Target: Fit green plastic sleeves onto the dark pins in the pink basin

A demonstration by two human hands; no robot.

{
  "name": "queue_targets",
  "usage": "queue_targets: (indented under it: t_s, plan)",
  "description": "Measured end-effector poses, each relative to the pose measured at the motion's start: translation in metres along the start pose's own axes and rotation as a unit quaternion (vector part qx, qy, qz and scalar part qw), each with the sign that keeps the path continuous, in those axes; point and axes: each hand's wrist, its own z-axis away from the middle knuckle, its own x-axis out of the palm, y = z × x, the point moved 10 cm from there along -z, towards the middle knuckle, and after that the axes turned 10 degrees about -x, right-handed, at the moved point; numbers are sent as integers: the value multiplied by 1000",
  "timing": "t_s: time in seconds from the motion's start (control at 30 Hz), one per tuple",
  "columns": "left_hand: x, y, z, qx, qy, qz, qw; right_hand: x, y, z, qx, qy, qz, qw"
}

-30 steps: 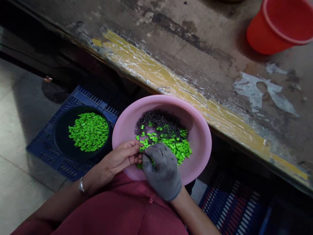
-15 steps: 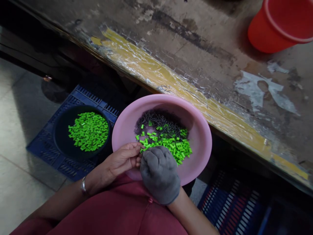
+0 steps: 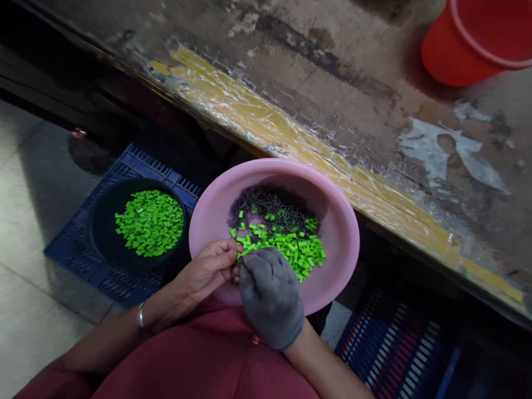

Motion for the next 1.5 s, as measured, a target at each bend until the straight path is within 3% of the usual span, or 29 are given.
queue_targets:
  t_s: [0.23, 0.5, 1.5]
  plan:
    - [8, -8, -2, -28, -38, 51, 998, -6, 7, 5, 45, 37, -26, 998]
    - [6, -6, -2, -14, -25, 60, 998, -9, 17, 10, 110, 38, -59, 992]
    - [0, 6, 1, 40, 1, 0, 999, -6, 9, 4, 61, 28, -29, 997]
